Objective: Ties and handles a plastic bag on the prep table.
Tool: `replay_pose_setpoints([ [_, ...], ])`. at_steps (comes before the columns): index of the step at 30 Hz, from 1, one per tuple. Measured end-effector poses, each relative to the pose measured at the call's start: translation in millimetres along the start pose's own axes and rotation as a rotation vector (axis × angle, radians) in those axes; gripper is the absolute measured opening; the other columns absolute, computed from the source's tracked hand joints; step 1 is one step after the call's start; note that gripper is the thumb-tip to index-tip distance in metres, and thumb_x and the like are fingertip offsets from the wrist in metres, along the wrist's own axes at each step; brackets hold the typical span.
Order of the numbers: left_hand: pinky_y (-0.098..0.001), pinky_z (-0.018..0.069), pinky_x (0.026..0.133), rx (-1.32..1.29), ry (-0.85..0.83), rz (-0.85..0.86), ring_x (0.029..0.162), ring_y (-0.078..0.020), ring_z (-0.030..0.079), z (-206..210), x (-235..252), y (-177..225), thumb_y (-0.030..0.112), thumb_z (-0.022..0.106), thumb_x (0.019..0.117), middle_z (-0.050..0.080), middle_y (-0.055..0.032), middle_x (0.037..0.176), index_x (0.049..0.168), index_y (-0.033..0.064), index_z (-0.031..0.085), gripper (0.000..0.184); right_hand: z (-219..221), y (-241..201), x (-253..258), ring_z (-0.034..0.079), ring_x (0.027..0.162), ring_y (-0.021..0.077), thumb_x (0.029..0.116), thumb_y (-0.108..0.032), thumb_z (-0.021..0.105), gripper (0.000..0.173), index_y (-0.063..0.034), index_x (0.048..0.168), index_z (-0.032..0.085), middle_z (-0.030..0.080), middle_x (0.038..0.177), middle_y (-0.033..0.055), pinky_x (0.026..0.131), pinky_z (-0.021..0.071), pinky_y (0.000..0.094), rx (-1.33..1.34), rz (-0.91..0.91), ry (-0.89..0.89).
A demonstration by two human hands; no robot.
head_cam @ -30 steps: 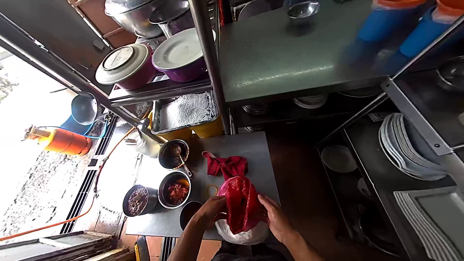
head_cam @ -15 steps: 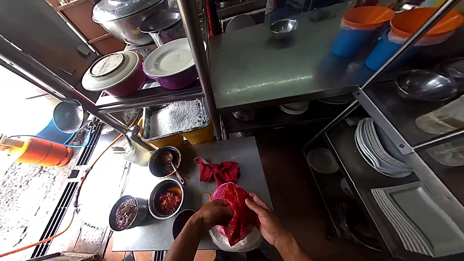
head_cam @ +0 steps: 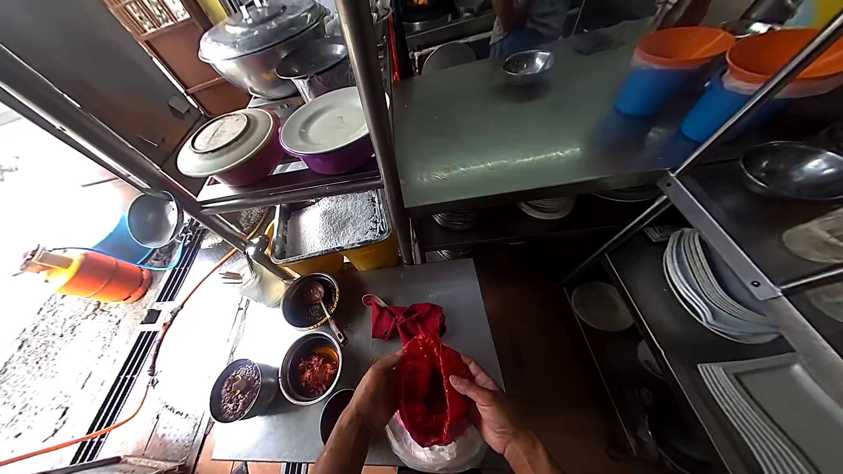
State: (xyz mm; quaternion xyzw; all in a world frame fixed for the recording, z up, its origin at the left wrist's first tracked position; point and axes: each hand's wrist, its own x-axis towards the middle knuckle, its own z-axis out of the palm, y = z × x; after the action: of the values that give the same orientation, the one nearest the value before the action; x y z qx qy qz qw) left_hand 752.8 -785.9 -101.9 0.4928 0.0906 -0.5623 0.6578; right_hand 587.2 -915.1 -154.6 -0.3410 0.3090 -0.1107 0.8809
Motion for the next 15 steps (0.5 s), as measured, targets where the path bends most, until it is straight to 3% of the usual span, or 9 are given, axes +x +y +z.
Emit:
replay_pose_setpoints([
  [1, -0.0435, 0.0598, 0.087, -0.012, 0.021, 0.025, 0.096, -0.0243, 0.072, -2.3, 2.7, -0.2, 0.023, 0.036, 0.1108, 0.072, -0.015, 0.102, 0.125, 0.0027, 0.057, 0.032, 0.1, -1.8, 1.4, 0.07, 0.094, 0.0189, 0.0927, -0.007, 0.063, 0.049, -0.0067, 0.141, 0.053, 0.069, 0.119, 0.0139, 0.072, 0.0596, 0.0324, -0.048, -0.016, 0.032],
  [2, -0.0426, 0.06, 0.084, -0.014, 0.03, 0.054, 0.093, -0.0234, 0.072, -4.6, 5.3, -0.5, 0.018, 0.04, 0.1091, 0.072, -0.0138, 0.1, 0.123, 0.0043, 0.056, 0.025, 0.5, -4.1, 2.8, 0.067, 0.078, 0.0134, 0.0915, -0.007, 0.062, 0.045, -0.0071, 0.137, 0.058, 0.071, 0.111, 0.0118, 0.056, 0.0511, 0.0252, -0.085, -0.037, 0.075],
  [4, -0.0396, 0.0598, 0.077, 0.068, 0.045, 0.121, 0.084, -0.0205, 0.07, -8.1, 8.4, 0.4, 0.006, 0.047, 0.1025, 0.071, -0.0111, 0.093, 0.113, 0.005, 0.058, 0.015, -0.5, -10.4, 4.6, 0.056, 0.059, 0.0078, 0.0902, -0.002, 0.059, 0.037, -0.0055, 0.126, 0.067, 0.071, 0.098, 0.0081, 0.042, 0.0367, 0.0209, -0.164, -0.079, 0.161],
  [7, -0.0337, 0.0571, 0.064, 0.351, 0.089, 0.284, 0.07, -0.0153, 0.066, -14.4, 10.8, 10.9, -0.003, 0.056, 0.0879, 0.069, -0.0077, 0.082, 0.094, 0.0023, 0.065, 0.012, -3.3, -25.2, 8.4, 0.045, 0.047, 0.0051, 0.091, 0.002, 0.052, 0.029, -0.0044, 0.109, 0.075, 0.069, 0.082, 0.0033, 0.039, 0.0317, 0.0219, -0.326, -0.129, 0.252],
  [9, -0.0294, 0.0531, 0.058, 0.533, 0.147, 0.378, 0.063, -0.0111, 0.063, -15.4, 9.4, 24.3, -0.005, 0.058, 0.0844, 0.068, -0.0042, 0.074, 0.083, 0.0032, 0.067, 0.012, -1.0, -38.2, 8.2, 0.043, 0.045, 0.0052, 0.0907, 0.003, 0.049, 0.031, -0.004, 0.103, 0.076, 0.068, 0.079, 0.0025, 0.039, 0.034, 0.0223, -0.449, -0.15, 0.281],
  [13, -0.0289, 0.053, 0.062, 0.805, 0.29, 0.422, 0.066, -0.0106, 0.064, 1.6, -4.7, 51.3, -0.007, 0.06, 0.0863, 0.069, -0.0038, 0.074, 0.081, 0.0032, 0.071, 0.016, 9.7, -49.9, 6.7, 0.049, 0.047, 0.0086, 0.0908, 0.001, 0.049, 0.03, -0.0057, 0.097, 0.077, 0.069, 0.087, 0.0056, 0.042, 0.0418, 0.0259, -0.625, -0.221, 0.313],
  [15, -0.0309, 0.0544, 0.065, 0.897, 0.326, 0.44, 0.069, -0.0115, 0.065, 7.2, -9.8, 59.7, -0.005, 0.061, 0.0867, 0.071, -0.0043, 0.078, 0.087, 0.0047, 0.075, 0.017, 15.0, -56.5, 3.6, 0.055, 0.054, 0.0089, 0.0884, -0.003, 0.05, 0.029, -0.0085, 0.092, 0.078, 0.069, 0.087, 0.0042, 0.046, 0.0453, 0.0267, -0.718, -0.319, 0.342],
])
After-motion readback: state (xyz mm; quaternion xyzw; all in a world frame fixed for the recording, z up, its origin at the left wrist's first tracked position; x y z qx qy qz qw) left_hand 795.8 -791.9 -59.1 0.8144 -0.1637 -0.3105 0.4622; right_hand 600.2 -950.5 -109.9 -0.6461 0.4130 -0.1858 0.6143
